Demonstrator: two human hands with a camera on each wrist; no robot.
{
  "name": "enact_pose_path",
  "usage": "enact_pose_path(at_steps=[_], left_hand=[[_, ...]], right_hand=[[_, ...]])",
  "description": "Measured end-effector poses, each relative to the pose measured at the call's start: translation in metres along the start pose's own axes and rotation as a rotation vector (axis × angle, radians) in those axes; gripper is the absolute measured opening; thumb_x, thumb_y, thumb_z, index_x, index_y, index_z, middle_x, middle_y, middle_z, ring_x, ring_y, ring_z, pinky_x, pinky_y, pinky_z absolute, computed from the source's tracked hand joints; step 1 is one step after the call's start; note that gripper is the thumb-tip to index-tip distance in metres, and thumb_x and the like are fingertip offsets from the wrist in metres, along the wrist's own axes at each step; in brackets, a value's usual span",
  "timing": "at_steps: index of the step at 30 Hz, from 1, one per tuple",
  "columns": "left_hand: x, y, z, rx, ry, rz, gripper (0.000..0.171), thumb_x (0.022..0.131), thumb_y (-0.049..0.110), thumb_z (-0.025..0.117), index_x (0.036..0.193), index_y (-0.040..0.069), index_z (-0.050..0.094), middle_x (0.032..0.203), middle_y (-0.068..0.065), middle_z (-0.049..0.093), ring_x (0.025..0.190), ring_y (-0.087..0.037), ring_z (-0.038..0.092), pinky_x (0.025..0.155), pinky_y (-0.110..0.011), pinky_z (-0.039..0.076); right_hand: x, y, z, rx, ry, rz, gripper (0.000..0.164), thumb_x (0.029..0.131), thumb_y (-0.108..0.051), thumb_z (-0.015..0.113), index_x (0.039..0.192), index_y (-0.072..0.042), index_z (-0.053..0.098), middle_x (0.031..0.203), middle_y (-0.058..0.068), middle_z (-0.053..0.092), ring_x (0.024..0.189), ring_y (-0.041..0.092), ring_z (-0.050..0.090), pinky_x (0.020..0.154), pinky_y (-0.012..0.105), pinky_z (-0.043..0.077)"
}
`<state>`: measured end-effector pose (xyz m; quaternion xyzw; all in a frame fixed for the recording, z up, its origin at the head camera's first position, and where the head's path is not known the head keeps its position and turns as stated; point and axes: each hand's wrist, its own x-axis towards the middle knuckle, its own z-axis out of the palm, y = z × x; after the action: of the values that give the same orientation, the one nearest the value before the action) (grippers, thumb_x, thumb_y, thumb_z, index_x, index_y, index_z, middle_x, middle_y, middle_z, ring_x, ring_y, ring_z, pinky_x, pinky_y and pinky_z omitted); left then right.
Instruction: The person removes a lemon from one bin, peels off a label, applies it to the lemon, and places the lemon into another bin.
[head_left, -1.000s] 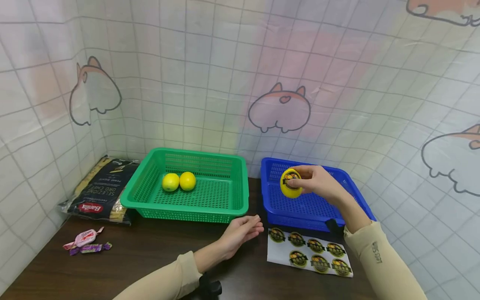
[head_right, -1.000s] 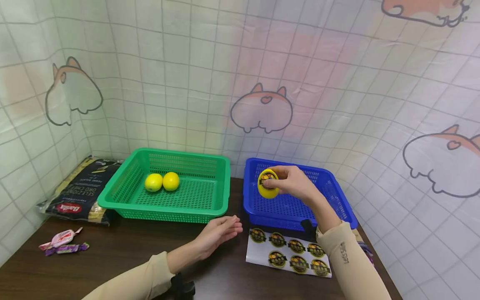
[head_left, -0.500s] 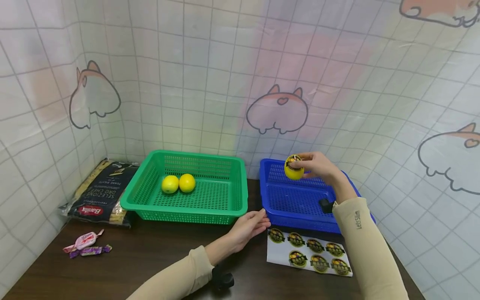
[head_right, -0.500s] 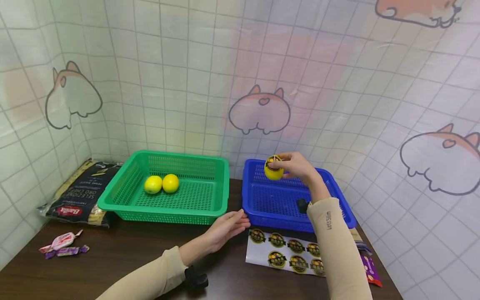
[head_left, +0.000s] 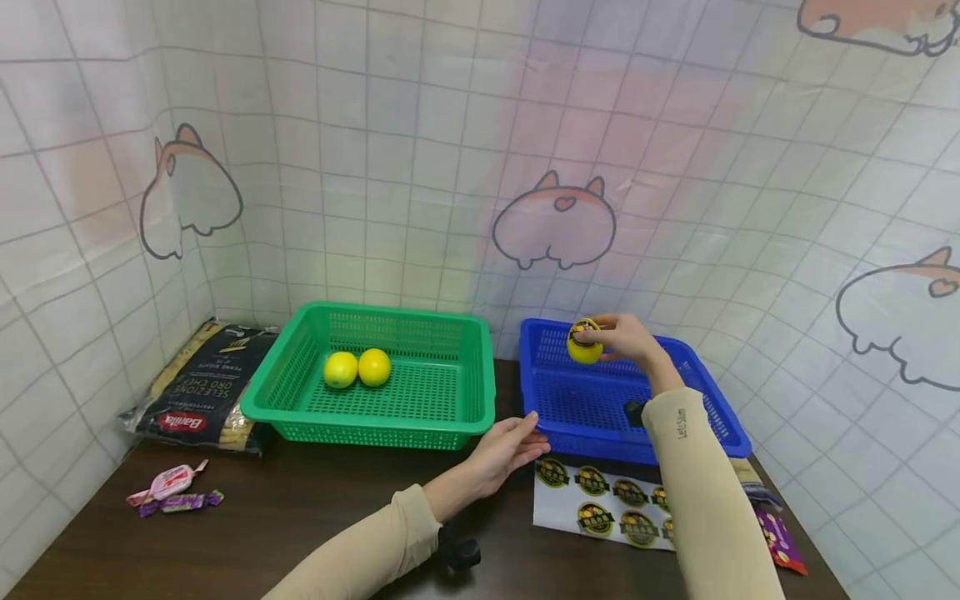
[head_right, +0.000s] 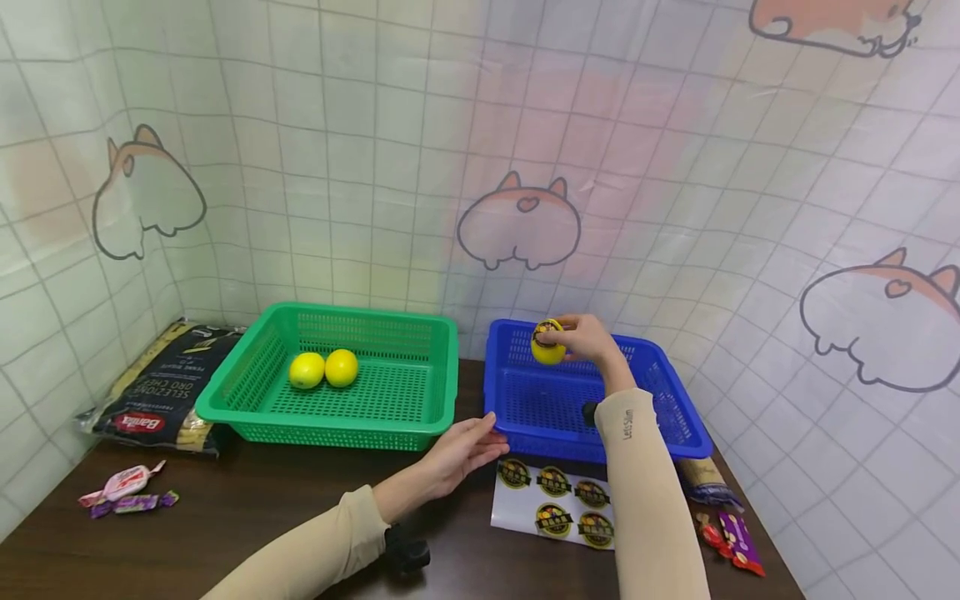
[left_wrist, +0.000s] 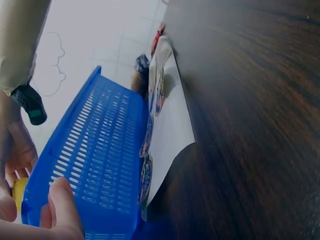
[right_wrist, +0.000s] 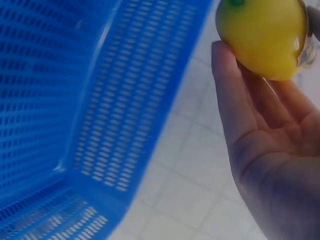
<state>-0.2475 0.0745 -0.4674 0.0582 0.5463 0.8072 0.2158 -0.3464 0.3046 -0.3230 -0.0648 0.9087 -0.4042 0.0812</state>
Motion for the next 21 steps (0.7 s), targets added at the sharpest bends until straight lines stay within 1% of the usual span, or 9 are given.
enact_pose_path(at_steps=[6,8,11,14,17,19,21], left_hand=[[0.005,-0.002,-0.004,-0.009,0.011,-0.023,0.041,0.103,0.038,0.053,0.120,0.001,0.054,0.094,-0.003,0.065,0.086,-0.011,0.070,0.087,-0.026,0.060],[0.006,-0.002,-0.006,-0.002,0.003,-0.021,0.043,0.102,0.039,0.054,0.120,0.000,0.054,0.095,-0.004,0.065,0.086,-0.012,0.070,0.088,-0.028,0.060],[0.006,-0.001,-0.006,0.000,-0.008,-0.020,0.040,0.103,0.037,0.054,0.119,0.001,0.054,0.097,-0.005,0.066,0.087,-0.012,0.071,0.088,-0.028,0.060],[0.005,-0.001,-0.003,-0.023,-0.010,-0.027,0.029,0.104,0.033,0.051,0.110,0.006,0.056,0.094,-0.004,0.067,0.087,-0.013,0.072,0.087,-0.030,0.060],[0.006,-0.001,0.001,-0.040,-0.011,-0.035,0.022,0.106,0.030,0.048,0.101,0.010,0.056,0.090,-0.003,0.068,0.087,-0.014,0.072,0.087,-0.031,0.060],[0.007,0.000,0.001,-0.035,-0.018,-0.036,0.022,0.106,0.029,0.047,0.100,0.011,0.056,0.091,-0.003,0.068,0.087,-0.014,0.072,0.088,-0.032,0.060],[0.007,0.001,0.000,-0.022,-0.021,-0.036,0.023,0.106,0.030,0.047,0.103,0.009,0.057,0.092,-0.003,0.068,0.088,-0.013,0.072,0.088,-0.032,0.060]], right_hand=[[0.009,0.015,0.009,-0.016,0.065,0.055,0.065,0.096,-0.039,0.064,0.147,-0.003,0.046,0.144,0.025,0.051,0.128,0.038,0.055,0.101,0.048,0.054],[0.012,0.018,0.012,-0.008,0.081,0.058,0.063,0.096,-0.038,0.064,0.146,-0.003,0.048,0.144,0.025,0.052,0.126,0.038,0.056,0.099,0.047,0.055],[0.016,0.024,0.014,-0.004,0.092,0.056,0.060,0.096,-0.037,0.064,0.144,-0.003,0.050,0.142,0.025,0.053,0.124,0.038,0.058,0.098,0.046,0.056],[0.021,0.030,0.016,-0.037,0.097,0.067,0.061,0.096,-0.038,0.064,0.143,-0.002,0.051,0.142,0.025,0.053,0.123,0.038,0.058,0.097,0.044,0.057],[0.025,0.036,0.017,-0.100,0.105,0.098,0.065,0.095,-0.041,0.064,0.143,0.000,0.049,0.141,0.026,0.053,0.121,0.037,0.060,0.095,0.042,0.058],[0.029,0.040,0.019,-0.137,0.105,0.120,0.066,0.095,-0.042,0.064,0.143,0.001,0.049,0.139,0.027,0.054,0.118,0.037,0.062,0.093,0.041,0.059],[0.032,0.043,0.022,-0.156,0.095,0.136,0.067,0.095,-0.042,0.063,0.143,0.003,0.048,0.137,0.028,0.055,0.115,0.036,0.064,0.093,0.042,0.059]])
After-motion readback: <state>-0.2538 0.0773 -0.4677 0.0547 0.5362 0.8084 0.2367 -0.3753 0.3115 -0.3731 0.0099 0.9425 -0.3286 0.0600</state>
